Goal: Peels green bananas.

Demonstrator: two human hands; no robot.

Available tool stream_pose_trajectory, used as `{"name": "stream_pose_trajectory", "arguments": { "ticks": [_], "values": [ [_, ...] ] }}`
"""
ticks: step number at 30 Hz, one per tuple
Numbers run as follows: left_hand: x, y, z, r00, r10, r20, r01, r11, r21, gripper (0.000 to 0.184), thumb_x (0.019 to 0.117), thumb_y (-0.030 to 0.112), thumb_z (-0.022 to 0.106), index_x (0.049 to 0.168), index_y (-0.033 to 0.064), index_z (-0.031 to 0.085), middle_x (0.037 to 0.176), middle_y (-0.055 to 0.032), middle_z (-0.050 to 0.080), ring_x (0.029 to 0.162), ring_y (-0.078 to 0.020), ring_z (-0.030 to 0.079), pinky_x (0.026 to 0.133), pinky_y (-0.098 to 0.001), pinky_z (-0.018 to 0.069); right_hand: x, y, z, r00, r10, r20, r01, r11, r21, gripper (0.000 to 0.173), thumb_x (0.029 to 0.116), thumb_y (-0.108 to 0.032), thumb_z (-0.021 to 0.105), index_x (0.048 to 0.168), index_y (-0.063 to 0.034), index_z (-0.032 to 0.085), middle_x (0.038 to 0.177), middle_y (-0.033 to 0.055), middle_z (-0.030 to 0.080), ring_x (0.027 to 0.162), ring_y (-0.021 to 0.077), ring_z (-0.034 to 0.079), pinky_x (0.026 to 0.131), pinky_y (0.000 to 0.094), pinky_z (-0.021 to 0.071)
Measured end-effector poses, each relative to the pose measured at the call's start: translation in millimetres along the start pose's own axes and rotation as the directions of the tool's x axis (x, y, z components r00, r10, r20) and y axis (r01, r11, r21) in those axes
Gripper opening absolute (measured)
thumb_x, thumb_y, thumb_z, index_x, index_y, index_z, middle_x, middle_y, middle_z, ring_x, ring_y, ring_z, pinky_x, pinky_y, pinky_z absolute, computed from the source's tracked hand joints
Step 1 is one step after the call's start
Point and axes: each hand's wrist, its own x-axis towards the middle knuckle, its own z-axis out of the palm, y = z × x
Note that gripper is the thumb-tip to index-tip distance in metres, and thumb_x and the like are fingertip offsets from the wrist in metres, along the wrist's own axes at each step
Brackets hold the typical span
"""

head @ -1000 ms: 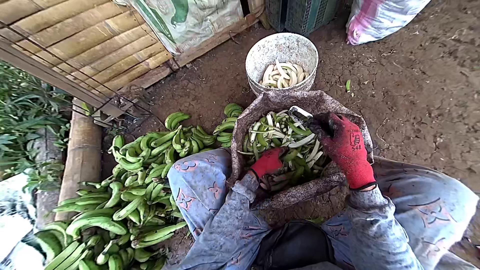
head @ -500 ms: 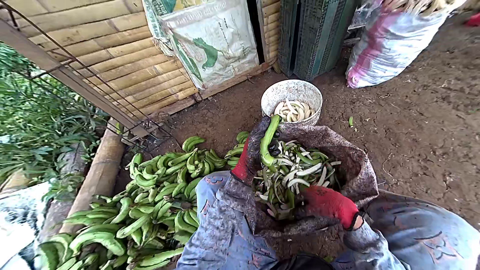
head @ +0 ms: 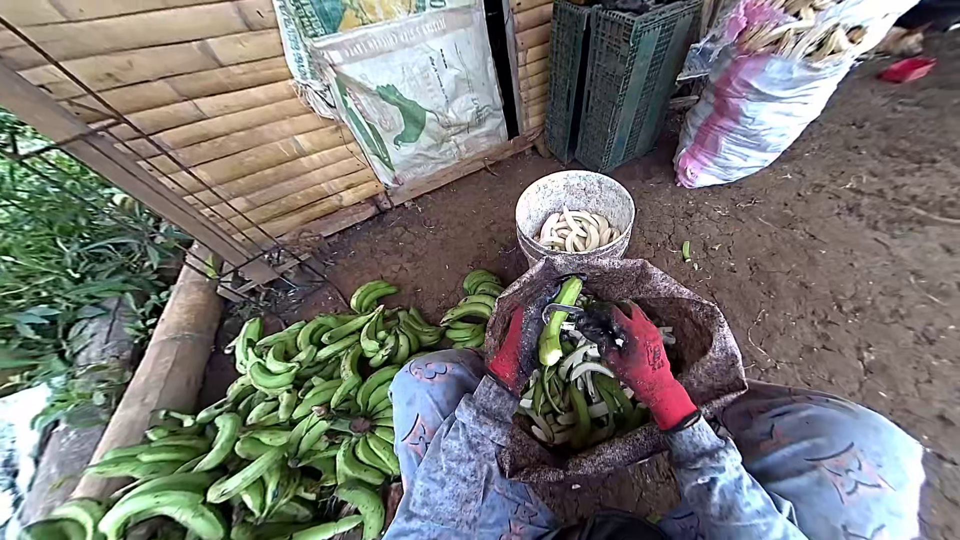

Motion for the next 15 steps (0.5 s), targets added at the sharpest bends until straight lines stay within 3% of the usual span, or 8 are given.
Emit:
{"name": "stream_pose_trajectory", "arguments": {
  "ticks": [1,4,6,8,10,11,12,15],
  "values": [
    [0.6,-1.7,5.7,0.999,-0.041,0.014,0.042,0.998,-0.048,0.031,0.1108,0.020,0.036,0.113,0.0011,0.060,0.080,-0.0037,0.061,0.065,-0.0094,0.059,0.061,-0.0258,0.0534,5.9,5.2,-1.0,0.997,0.064,-0.030,-0.066,0.997,-0.043,0.029,0.0894,-0.015,0.068,0.114,-0.0012,0.074,0.107,0.0256,0.070,0.101,0.0448,0.068,0.084,0.0604,0.0547],
    [1.4,-9.4,19.7,0.991,-0.137,0.010,0.137,0.986,-0.096,0.037,0.1118,0.030,0.036,0.118,0.0013,0.059,0.079,-0.0049,0.059,0.060,-0.0108,0.057,0.056,-0.0264,0.0528,28.6,25.9,-16.9,0.940,0.339,-0.034,-0.340,0.934,-0.108,0.037,0.0934,-0.009,0.067,0.127,0.0045,0.063,0.118,0.0334,0.063,0.108,0.0513,0.064,0.089,0.0674,0.0492],
    [11.1,-11.9,15.3,0.987,-0.116,-0.109,0.103,0.988,-0.116,0.035,0.1112,0.028,0.039,0.116,-0.0001,0.060,0.077,-0.0054,0.059,0.062,-0.0120,0.058,0.058,-0.0266,0.0535,31.0,24.9,-22.5,0.946,0.321,-0.044,-0.323,0.945,-0.045,0.038,0.0930,-0.009,0.068,0.128,0.0038,0.063,0.116,0.0311,0.065,0.107,0.0484,0.065,0.090,0.0656,0.0502],
    [20.3,-10.2,7.9,0.978,-0.008,-0.206,0.004,1.000,-0.021,0.032,0.1107,0.027,0.042,0.113,0.0030,0.063,0.079,-0.0037,0.061,0.065,-0.0098,0.060,0.062,-0.0253,0.0539,18.5,10.1,-21.5,0.979,0.203,-0.018,-0.201,0.975,0.093,0.032,0.0926,-0.013,0.068,0.121,0.0031,0.067,0.107,0.0237,0.069,0.097,0.0379,0.069,0.086,0.0570,0.0549],
    [25.3,-13.4,-6.4,0.981,0.069,-0.182,-0.044,0.990,0.137,0.035,0.1098,0.026,0.044,0.128,0.0042,0.063,0.100,-0.0083,0.068,0.085,-0.0124,0.064,0.080,-0.0322,0.0551,2.7,-3.4,-16.1,0.993,0.061,0.103,-0.081,0.976,0.205,0.030,0.0955,-0.026,0.066,0.118,-0.0074,0.073,0.107,0.0107,0.073,0.097,0.0223,0.071,0.089,0.0430,0.0579],
    [22.7,-10.7,-7.2,0.985,0.066,-0.162,-0.043,0.989,0.141,0.035,0.1103,0.027,0.042,0.130,0.0057,0.061,0.102,-0.0077,0.067,0.087,-0.0117,0.063,0.081,-0.0320,0.0541,-2.9,-9.6,-14.0,0.985,0.018,0.174,-0.054,0.977,0.206,0.031,0.0957,-0.029,0.065,0.119,-0.0098,0.074,0.109,0.0107,0.073,0.100,0.0234,0.070,0.091,0.0441,0.0561],
    [18.7,-6.3,-4.2,0.989,0.037,-0.144,-0.023,0.995,0.097,0.035,0.1110,0.029,0.038,0.128,0.0086,0.060,0.096,-0.0029,0.065,0.081,-0.0075,0.062,0.075,-0.0267,0.0547,-5.6,-11.7,-11.4,0.981,0.011,0.193,-0.047,0.982,0.182,0.031,0.0950,-0.027,0.065,0.119,-0.0097,0.075,0.110,0.0131,0.073,0.102,0.0271,0.069,0.092,0.0471,0.0554],
    [2.8,2.0,7.8,1.000,0.013,-0.026,-0.011,0.997,0.077,0.031,0.1108,0.021,0.038,0.126,0.0036,0.059,0.096,-0.0045,0.066,0.081,-0.0063,0.063,0.073,-0.0223,0.0546,3.7,8.1,-8.1,0.993,0.118,0.033,-0.117,0.993,-0.011,0.029,0.0893,-0.012,0.070,0.116,-0.0008,0.073,0.109,0.0259,0.069,0.102,0.0436,0.068,0.087,0.0603,0.0544]
  ]
}}
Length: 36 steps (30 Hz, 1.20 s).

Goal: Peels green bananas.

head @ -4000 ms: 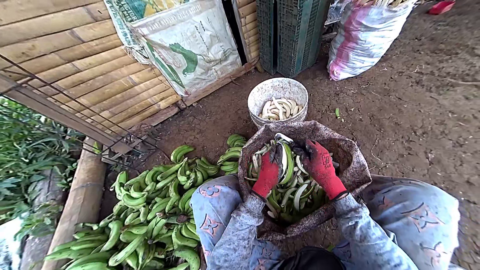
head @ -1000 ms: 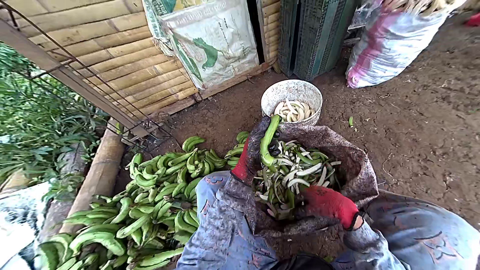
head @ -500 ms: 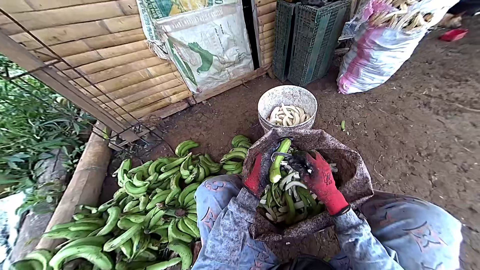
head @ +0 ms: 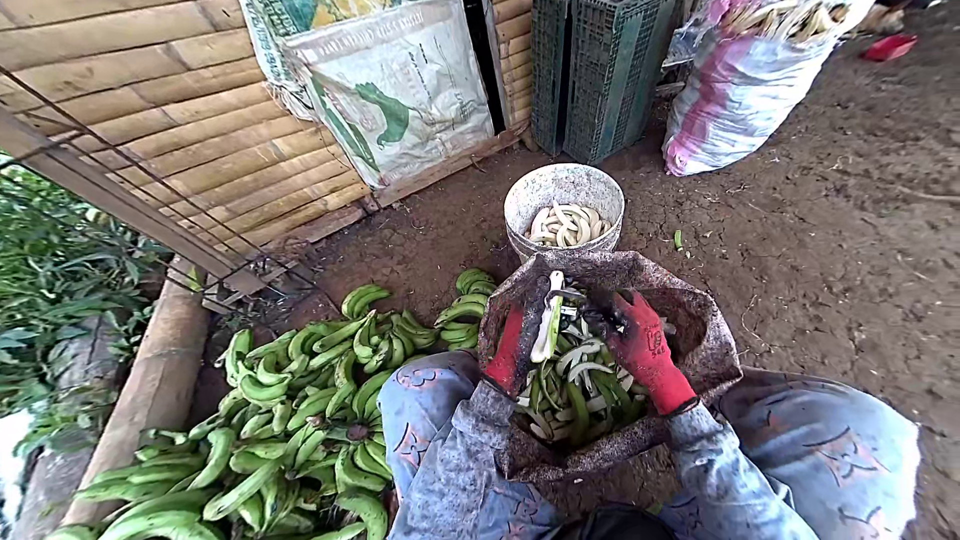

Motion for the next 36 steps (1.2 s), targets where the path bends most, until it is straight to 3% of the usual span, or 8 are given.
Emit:
{"name": "stream_pose_trajectory", "arguments": {
  "ticks": [2,4,9,12,15,18,26,36],
  "values": [
    [-9.9,13.7,4.7,0.990,0.111,0.089,-0.124,0.979,0.161,0.030,0.1050,0.002,0.045,0.131,-0.0082,0.057,0.119,-0.0164,0.065,0.105,-0.0122,0.061,0.095,-0.0267,0.0503,16.8,8.7,-10.6,0.990,0.121,-0.080,-0.128,0.988,-0.091,0.035,0.0892,-0.008,0.071,0.123,0.0033,0.068,0.115,0.0318,0.065,0.105,0.0502,0.065,0.086,0.0654,0.0514],
    [-13.4,26.2,11.0,0.992,0.123,0.032,-0.127,0.968,0.218,0.028,0.1051,0.001,0.044,0.126,-0.0115,0.058,0.115,-0.0200,0.065,0.101,-0.0152,0.061,0.093,-0.0288,0.0502,21.7,8.1,-18.3,0.983,0.155,-0.100,-0.161,0.986,-0.055,0.037,0.0902,-0.007,0.071,0.125,0.0044,0.065,0.115,0.0311,0.064,0.104,0.0488,0.065,0.086,0.0648,0.0516],
    [16.0,-18.4,-5.9,0.975,0.073,-0.210,-0.072,0.997,0.014,0.035,0.1101,0.024,0.041,0.131,0.0035,0.059,0.108,-0.0115,0.066,0.093,-0.0141,0.064,0.085,-0.0340,0.0555,-22.2,-27.3,4.0,0.999,-0.043,0.011,0.041,0.994,0.099,0.034,0.0918,-0.027,0.067,0.119,-0.0077,0.074,0.108,0.0167,0.072,0.099,0.0330,0.071,0.085,0.0505,0.0577],
    [11.4,-20.5,-5.4,0.983,0.097,-0.156,-0.089,0.994,0.062,0.034,0.1095,0.020,0.042,0.133,0.0022,0.058,0.110,-0.0116,0.066,0.095,-0.0129,0.064,0.086,-0.0319,0.0552,-18.5,-22.5,8.4,0.999,-0.038,0.022,0.038,0.999,-0.027,0.031,0.0910,-0.020,0.065,0.117,-0.0058,0.075,0.110,0.0231,0.071,0.104,0.0434,0.069,0.086,0.0587,0.0548],
    [0.4,-12.4,7.8,0.997,-0.072,0.027,0.067,0.989,0.133,0.036,0.1105,0.022,0.042,0.133,-0.0011,0.058,0.114,-0.0133,0.066,0.099,-0.0115,0.063,0.092,-0.0301,0.0515,7.5,0.9,-1.8,0.990,0.138,0.013,-0.136,0.984,-0.119,0.029,0.0913,-0.009,0.067,0.118,0.0030,0.070,0.113,0.0312,0.066,0.107,0.0499,0.065,0.088,0.0638,0.0513],
    [2.7,-31.5,14.5,0.986,-0.144,0.085,0.151,0.986,-0.075,0.038,0.1119,0.022,0.036,0.126,-0.0044,0.060,0.103,-0.0132,0.069,0.088,-0.0138,0.068,0.082,-0.0304,0.0582,21.3,10.5,-13.2,0.959,0.284,0.027,-0.280,0.955,-0.101,0.034,0.0941,-0.008,0.066,0.126,0.0052,0.064,0.116,0.0325,0.063,0.109,0.0499,0.063,0.091,0.0651,0.0494],
    [4.4,-13.3,8.4,0.968,-0.024,-0.250,-0.084,0.908,-0.411,0.026,0.1100,0.013,0.035,0.122,0.0014,0.056,0.096,-0.0065,0.062,0.085,-0.0103,0.061,0.078,-0.0276,0.0540,-27.4,-23.6,13.5,0.992,-0.111,-0.054,0.113,0.993,0.019,0.033,0.0918,-0.031,0.067,0.116,-0.0106,0.076,0.105,0.0164,0.073,0.096,0.0343,0.071,0.081,0.0494,0.0581],
    [14.0,-26.9,5.9,0.972,-0.041,-0.232,-0.089,0.848,-0.523,0.030,0.1107,0.022,0.033,0.117,0.0066,0.058,0.092,-0.0044,0.063,0.081,-0.0105,0.063,0.072,-0.0274,0.0553,-15.2,-42.8,14.3,0.999,-0.021,0.024,0.022,1.000,-0.021,0.031,0.0902,-0.020,0.069,0.118,-0.0083,0.074,0.106,0.0205,0.072,0.098,0.0398,0.070,0.082,0.0544,0.0569]
  ]
}}
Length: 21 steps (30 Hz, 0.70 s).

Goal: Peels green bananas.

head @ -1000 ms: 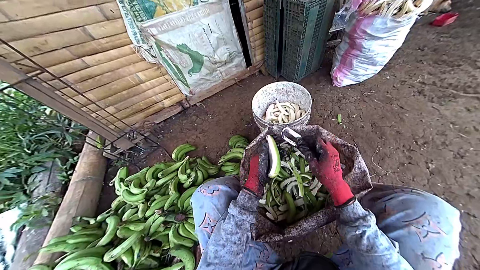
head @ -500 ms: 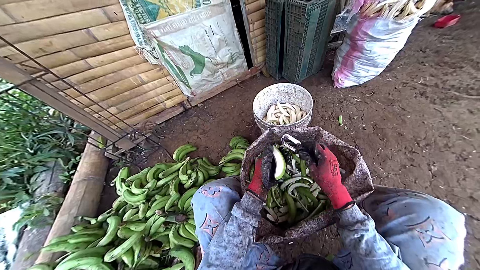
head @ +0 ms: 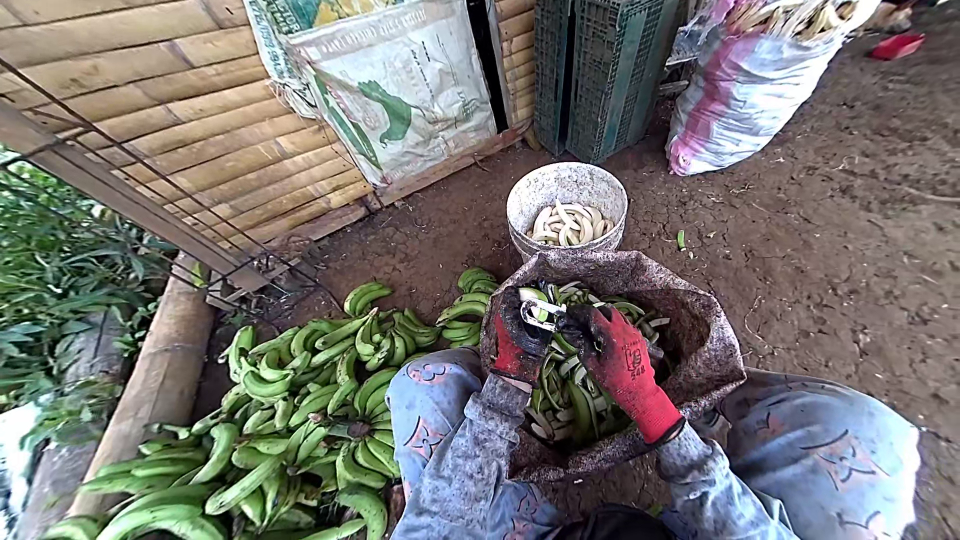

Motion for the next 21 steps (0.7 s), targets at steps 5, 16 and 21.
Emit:
{"name": "stream_pose_trajectory", "arguments": {
  "ticks": [5,16,21],
  "values": [
    [-12.8,-0.8,11.3,0.984,0.168,-0.061,-0.133,0.915,0.380,0.030,0.1090,0.012,0.037,0.123,-0.0052,0.057,0.099,-0.0134,0.063,0.087,-0.0145,0.062,0.081,-0.0318,0.0544,14.2,0.7,-4.3,0.977,0.154,0.146,-0.157,0.988,0.006,0.030,0.0949,-0.019,0.064,0.120,-0.0033,0.071,0.110,0.0226,0.070,0.102,0.0400,0.069,0.088,0.0559,0.0535],
    [-30.8,8.3,25.4,0.987,0.076,0.143,-0.161,0.421,0.893,0.041,0.1084,0.007,0.042,0.143,-0.0162,0.043,0.140,-0.0350,0.052,0.136,-0.0389,0.049,0.116,-0.0433,0.0354,12.6,25.9,0.6,0.987,0.157,0.033,-0.157,0.988,0.009,0.030,0.0961,-0.015,0.063,0.122,-0.0023,0.071,0.110,0.0241,0.070,0.103,0.0425,0.068,0.089,0.0577,0.0542],
    [-30.3,0.1,23.3,0.972,0.057,0.229,-0.204,0.694,0.691,0.034,0.1070,0.011,0.047,0.133,-0.0076,0.058,0.120,-0.0209,0.067,0.110,-0.0194,0.065,0.101,-0.0329,0.0494,28.3,50.3,-11.0,0.932,0.360,0.040,-0.361,0.932,0.041,0.029,0.0990,-0.014,0.063,0.123,0.0015,0.065,0.109,0.0252,0.068,0.102,0.0418,0.068,0.091,0.0599,0.0515]
  ]
}}
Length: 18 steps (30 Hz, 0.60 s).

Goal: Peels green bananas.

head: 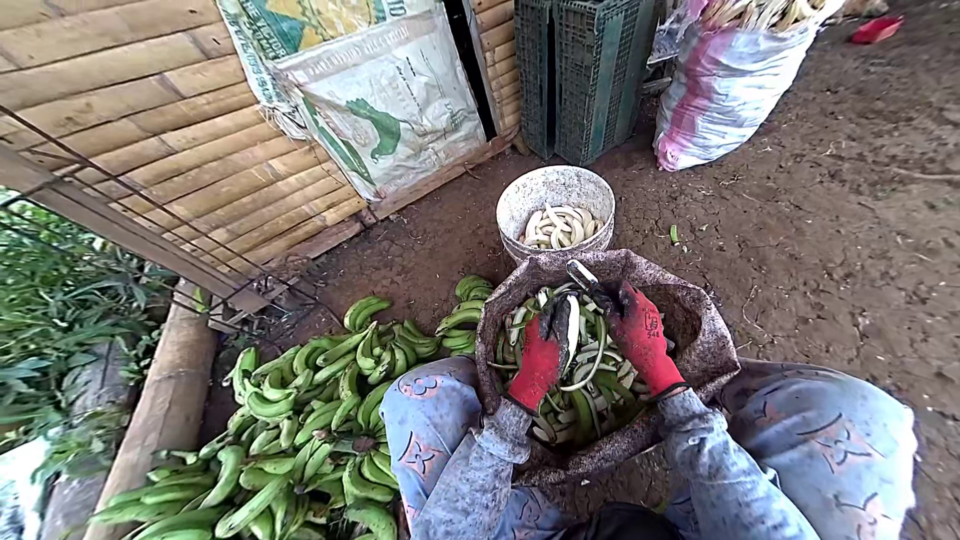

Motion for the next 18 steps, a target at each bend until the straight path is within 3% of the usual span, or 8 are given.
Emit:
{"name": "stream_pose_trajectory", "arguments": {
  "ticks": [2,3,6,9,12,16,17,18],
  "values": [
    [13.9,-3.3,-6.1,0.994,-0.104,-0.024,0.085,0.909,-0.407,0.026,0.1082,0.015,0.041,0.108,0.0017,0.063,0.076,-0.0058,0.064,0.063,-0.0084,0.062,0.059,-0.0225,0.0543,-7.0,4.1,-0.1,0.982,-0.170,-0.086,0.181,0.975,0.132,0.028,0.0935,-0.013,0.067,0.117,0.0023,0.069,0.102,0.0216,0.069,0.092,0.0358,0.069,0.083,0.0557,0.0549],
    [18.7,-7.4,-12.0,0.989,-0.146,0.026,0.136,0.817,-0.560,0.031,0.1093,0.020,0.036,0.098,0.0061,0.061,0.067,-0.0016,0.060,0.054,-0.0073,0.058,0.050,-0.0218,0.0519,-13.2,5.0,-0.1,0.955,-0.284,-0.088,0.296,0.938,0.180,0.028,0.0917,-0.017,0.069,0.115,-0.0005,0.071,0.101,0.0172,0.070,0.090,0.0298,0.069,0.082,0.0502,0.0565],
    [16.3,-19.8,-30.6,0.990,-0.139,0.035,0.125,0.715,-0.688,0.030,0.1106,0.023,0.037,0.114,0.0063,0.062,0.085,-0.0028,0.065,0.073,-0.0092,0.063,0.067,-0.0255,0.0563,-24.8,5.0,-0.5,0.830,-0.555,0.055,0.541,0.824,0.169,0.033,0.0942,-0.035,0.069,0.118,-0.0144,0.076,0.109,0.0082,0.074,0.100,0.0219,0.071,0.089,0.0434,0.0576],
    [12.1,-8.4,-26.8,0.986,-0.143,0.084,0.161,0.692,-0.704,0.033,0.1105,0.025,0.034,0.111,0.0102,0.063,0.081,-0.0008,0.065,0.068,-0.0077,0.063,0.062,-0.0227,0.0552,-26.4,2.0,4.3,0.804,-0.594,0.040,0.590,0.804,0.081,0.028,0.0924,-0.030,0.069,0.115,-0.0158,0.077,0.108,0.0103,0.074,0.103,0.0297,0.070,0.089,0.0510,0.0563],
    [9.8,-3.3,-21.8,0.992,-0.094,0.089,0.129,0.791,-0.598,0.029,0.1099,0.020,0.036,0.113,0.0071,0.063,0.080,-0.0010,0.064,0.066,-0.0079,0.061,0.061,-0.0231,0.0544,-25.3,-4.0,9.9,0.852,-0.516,-0.084,0.516,0.856,-0.026,0.026,0.0910,-0.023,0.070,0.114,-0.0120,0.077,0.104,0.0143,0.074,0.099,0.0351,0.071,0.084,0.0539,0.0571],
    [-1.5,1.7,-17.9,0.994,-0.093,0.055,0.108,0.901,-0.420,0.030,0.1101,0.019,0.038,0.119,0.0042,0.062,0.088,-0.0015,0.064,0.074,-0.0059,0.060,0.072,-0.0231,0.0542,-10.2,-7.8,-0.6,0.982,-0.152,-0.112,0.145,0.987,-0.068,0.030,0.0906,-0.011,0.073,0.116,0.0040,0.068,0.108,0.0283,0.066,0.102,0.0461,0.066,0.084,0.0631,0.0523],
    [5.8,0.6,-14.5,0.996,-0.088,-0.002,0.080,0.911,-0.404,0.029,0.1100,0.022,0.039,0.114,0.0078,0.064,0.079,0.0004,0.063,0.063,-0.0046,0.058,0.061,-0.0215,0.0526,-6.6,-6.4,-4.9,0.986,-0.105,-0.128,0.098,0.993,-0.064,0.031,0.0913,-0.009,0.072,0.118,0.0054,0.066,0.110,0.0293,0.066,0.102,0.0468,0.066,0.084,0.0637,0.0519],
    [17.2,-0.6,-15.8,0.998,-0.035,-0.043,0.016,0.927,-0.375,0.033,0.1104,0.027,0.039,0.123,0.0108,0.065,0.083,0.0009,0.062,0.063,-0.0046,0.055,0.059,-0.0223,0.0504,-5.2,-3.9,-8.3,0.983,-0.100,-0.156,0.094,0.994,-0.050,0.031,0.0919,-0.009,0.071,0.119,0.0055,0.066,0.110,0.0291,0.066,0.101,0.0463,0.066,0.084,0.0635,0.0526]
  ]
}}
